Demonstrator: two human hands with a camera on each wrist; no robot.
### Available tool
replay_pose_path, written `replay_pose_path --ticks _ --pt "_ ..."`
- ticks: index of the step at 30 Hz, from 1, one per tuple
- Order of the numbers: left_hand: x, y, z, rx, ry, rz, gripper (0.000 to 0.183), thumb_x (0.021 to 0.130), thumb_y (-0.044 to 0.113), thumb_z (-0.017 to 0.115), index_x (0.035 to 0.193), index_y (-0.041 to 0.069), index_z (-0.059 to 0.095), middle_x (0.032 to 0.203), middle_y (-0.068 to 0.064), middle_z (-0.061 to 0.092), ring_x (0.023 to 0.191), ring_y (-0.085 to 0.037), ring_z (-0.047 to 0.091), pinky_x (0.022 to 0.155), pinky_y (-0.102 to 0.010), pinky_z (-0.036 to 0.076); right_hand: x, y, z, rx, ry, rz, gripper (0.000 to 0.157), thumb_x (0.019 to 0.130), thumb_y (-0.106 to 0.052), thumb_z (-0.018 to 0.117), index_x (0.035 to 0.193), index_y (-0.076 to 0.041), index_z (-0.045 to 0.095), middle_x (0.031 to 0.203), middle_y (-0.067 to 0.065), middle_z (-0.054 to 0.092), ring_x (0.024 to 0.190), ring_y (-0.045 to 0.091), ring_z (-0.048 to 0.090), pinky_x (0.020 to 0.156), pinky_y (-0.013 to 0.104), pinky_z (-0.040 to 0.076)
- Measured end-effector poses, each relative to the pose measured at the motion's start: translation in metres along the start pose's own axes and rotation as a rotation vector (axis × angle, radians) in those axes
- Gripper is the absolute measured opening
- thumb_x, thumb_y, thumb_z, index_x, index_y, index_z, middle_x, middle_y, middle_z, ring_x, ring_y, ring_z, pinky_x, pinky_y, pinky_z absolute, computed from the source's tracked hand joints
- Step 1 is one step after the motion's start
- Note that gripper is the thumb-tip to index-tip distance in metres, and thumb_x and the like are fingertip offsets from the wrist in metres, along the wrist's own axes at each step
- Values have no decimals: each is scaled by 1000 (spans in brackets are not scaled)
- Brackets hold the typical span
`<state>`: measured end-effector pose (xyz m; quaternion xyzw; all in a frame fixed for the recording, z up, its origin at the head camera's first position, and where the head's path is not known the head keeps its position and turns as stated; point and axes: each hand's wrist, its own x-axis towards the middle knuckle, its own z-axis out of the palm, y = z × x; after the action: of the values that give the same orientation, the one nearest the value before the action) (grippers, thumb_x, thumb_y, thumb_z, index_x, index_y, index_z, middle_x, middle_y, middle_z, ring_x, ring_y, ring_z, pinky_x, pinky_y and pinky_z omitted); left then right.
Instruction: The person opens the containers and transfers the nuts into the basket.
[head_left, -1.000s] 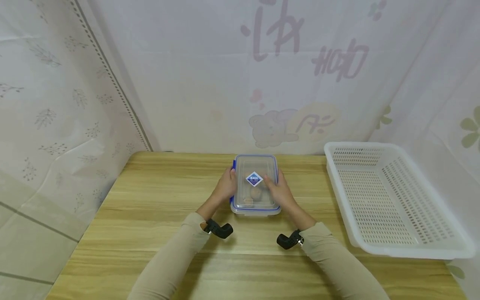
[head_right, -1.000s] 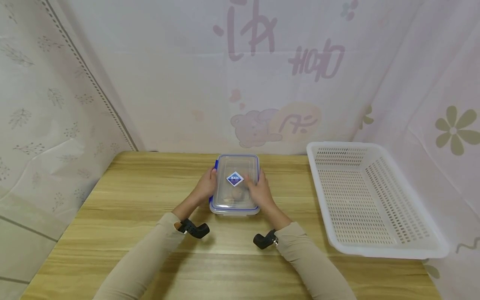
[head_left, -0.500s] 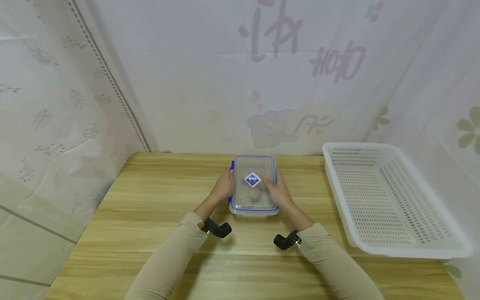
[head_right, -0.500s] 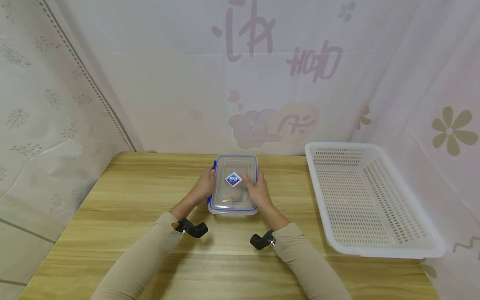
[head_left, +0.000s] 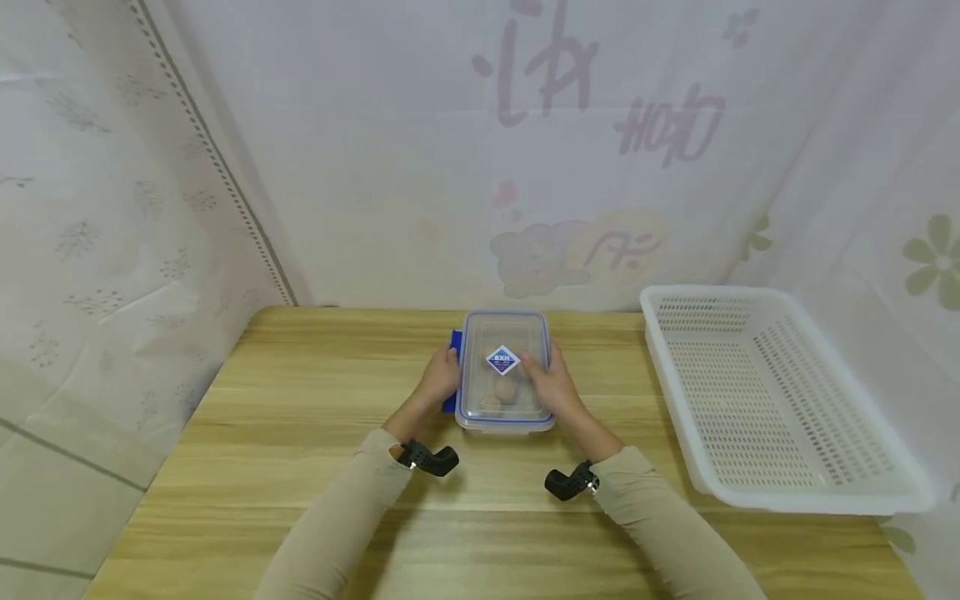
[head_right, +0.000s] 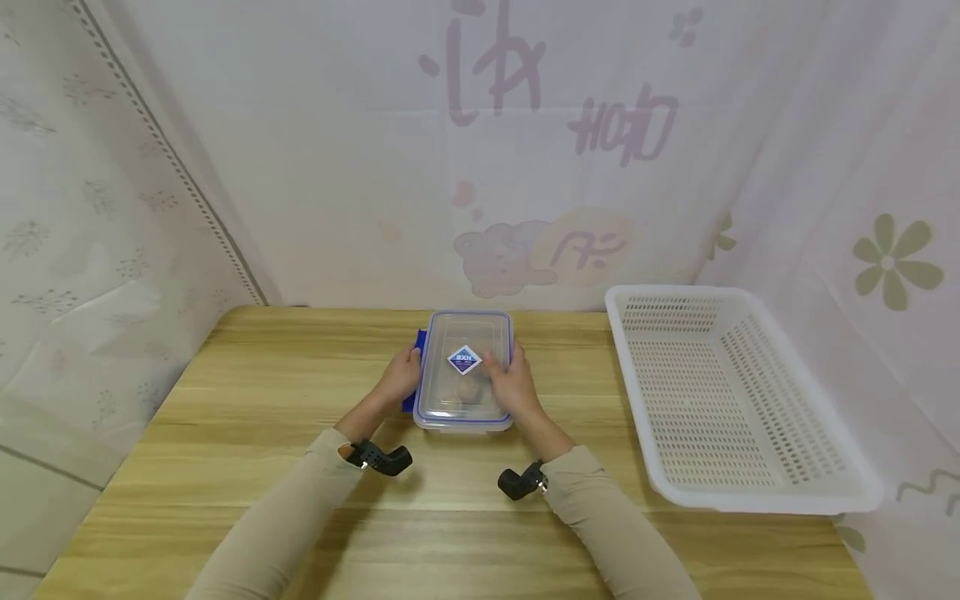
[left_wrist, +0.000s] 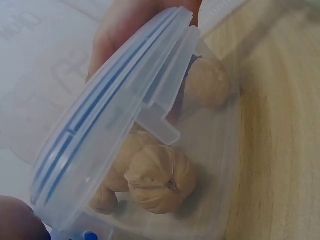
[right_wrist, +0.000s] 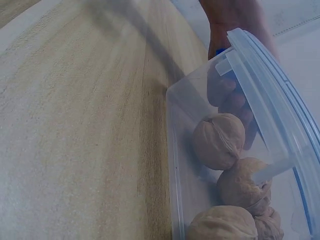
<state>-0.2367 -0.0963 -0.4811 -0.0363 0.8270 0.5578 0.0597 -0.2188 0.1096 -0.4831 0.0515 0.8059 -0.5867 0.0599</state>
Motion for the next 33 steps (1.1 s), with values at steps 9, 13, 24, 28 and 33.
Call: replay_pose_path --ticks 9,13,24,28,33 --pt "-2 -6 -2 -64 -48 -11 43 112 15 25 131 -15 48 118 -30 59 108 -39 61 97 -51 55 0 1 -1 -24 -6 10 76 107 -40 51 163 -6 12 165 21 23 152 41 19 126 56 15" --pt "-2 -3 -3 -44 -61 -24 47 112 20 27 140 -16 42 132 -34 54 122 -45 55 109 -54 47 -1 -3 -4 -31 -28 6 75 107 -38 52 162 -5 13 163 23 24 151 41 22 126 57 18" --pt "0 15 -34 14 -156 -37 53 109 21 46 151 -10 35 136 -31 51 106 -37 61 79 -38 63 -1 -19 -26 -221 -89 -21 70 103 -32 61 154 7 31 148 34 43 132 47 49 108 57 49" --pt "0 28 -47 -35 -298 -47 57 108 19 51 152 -11 31 140 -34 48 118 -43 60 87 -42 63 -3 -23 -30 -267 -62 -49 59 102 -26 64 146 7 45 123 28 59 108 37 61 87 43 60" --pt "-5 37 -53 -64 -398 -100 55 104 6 58 150 -11 36 135 -32 53 106 -40 67 88 -44 63 -4 -28 -35 -293 -67 -47 52 100 -21 66 140 8 51 104 18 60 92 26 60 71 31 57"
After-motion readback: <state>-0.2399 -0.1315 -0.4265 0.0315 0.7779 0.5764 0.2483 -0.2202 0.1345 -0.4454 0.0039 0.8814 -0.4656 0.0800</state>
